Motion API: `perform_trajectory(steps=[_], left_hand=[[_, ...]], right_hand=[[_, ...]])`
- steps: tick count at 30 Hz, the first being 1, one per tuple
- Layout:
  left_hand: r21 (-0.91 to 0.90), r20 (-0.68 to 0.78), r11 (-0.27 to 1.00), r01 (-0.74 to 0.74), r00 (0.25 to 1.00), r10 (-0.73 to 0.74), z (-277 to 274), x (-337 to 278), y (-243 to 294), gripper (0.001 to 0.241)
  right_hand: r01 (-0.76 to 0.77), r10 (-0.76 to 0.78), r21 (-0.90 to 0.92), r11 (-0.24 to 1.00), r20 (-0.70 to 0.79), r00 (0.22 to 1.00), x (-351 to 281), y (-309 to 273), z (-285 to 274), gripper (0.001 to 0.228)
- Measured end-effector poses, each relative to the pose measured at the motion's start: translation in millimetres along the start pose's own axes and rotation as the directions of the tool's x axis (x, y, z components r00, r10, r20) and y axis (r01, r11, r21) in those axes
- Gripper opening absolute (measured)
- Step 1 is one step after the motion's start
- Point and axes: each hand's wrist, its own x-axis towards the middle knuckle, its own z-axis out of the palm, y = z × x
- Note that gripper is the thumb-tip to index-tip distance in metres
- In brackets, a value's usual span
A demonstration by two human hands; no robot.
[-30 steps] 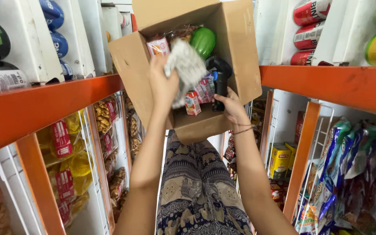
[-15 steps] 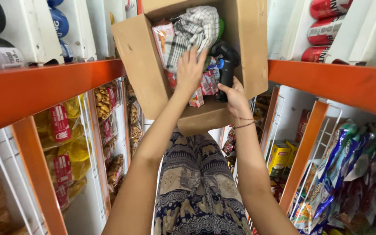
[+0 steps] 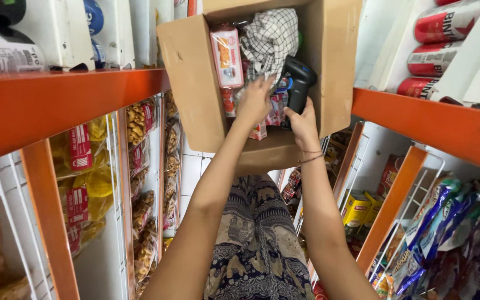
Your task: The person moves a package of crackers into a box, then handles a spray bottle and a cloth to wipe down shelves and various packaged products in a store.
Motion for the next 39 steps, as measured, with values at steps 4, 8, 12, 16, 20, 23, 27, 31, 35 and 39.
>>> perform_trajectory(steps=[4, 8, 12, 16, 20, 23, 27, 31, 35, 39], left_hand=[[0.106, -0.46, 0.98, 0.169, 0.882, -0.102, -31.3, 19.1, 4.2, 0.059], [0.06, -0.549, 0.967, 0.248, 0.817, -0.176, -54.3, 43.5, 12.0, 0.096], [0.023, -0.459, 0.914, 0.404, 0.817, -0.35, -56.4, 67.1, 19.3, 0.105], [0.012, -0.46, 0.897, 0.443, 0.799, -0.388, -47.9, 77.4, 17.3, 0.094], [0.122, -0.573, 0.912, 0.392, 0.778, -0.258, -33.5, 73.8, 11.9, 0.082], [0.109, -0.519, 0.914, 0.39, 0.807, -0.283, -29.6, 72.0, 6.8, 0.08], [-0.06, -0.454, 0.957, 0.283, 0.846, -0.278, -40.3, 62.1, 0.0, 0.086], [-0.028, -0.492, 0.995, 0.096, 0.865, -0.097, -54.1, 27.3, 11.9, 0.081], [-0.078, -0.556, 0.994, -0.076, 0.831, 0.02, -79.2, 3.2, 39.6, 0.081], [-0.416, -0.526, 0.886, -0.205, 0.849, -0.051, -118.1, -13.7, 67.7, 0.084]], right_hand=[[0.081, -0.108, -0.223, 0.971, -0.11, 0.988, 10.6, 12.8, 10.6, 0.067], [0.02, -0.125, -0.437, 0.899, -0.212, 0.969, 19.1, 27.8, 16.4, 0.079], [0.074, -0.218, -0.553, 0.83, -0.201, 0.955, 23.4, 46.7, 8.2, 0.087], [0.166, -0.332, -0.666, 0.727, -0.129, 0.934, 27.3, 56.0, -2.2, 0.09], [0.186, -0.27, -0.561, 0.807, -0.071, 0.96, 23.3, 55.0, 1.1, 0.091], [0.125, -0.219, -0.572, 0.811, -0.098, 0.971, 13.1, 46.7, 7.5, 0.089], [0.12, -0.307, -0.679, 0.724, -0.161, 0.938, -0.5, 23.8, 24.6, 0.083], [0.295, -0.482, -0.64, 0.709, -0.135, 0.866, -7.3, -2.0, 46.2, 0.074], [0.385, -0.46, -0.401, 0.831, -0.107, 0.881, 2.1, -29.9, 60.7, 0.058], [0.439, -0.444, -0.101, 0.893, -0.031, 0.896, 7.7, -56.2, 58.2, 0.045]])
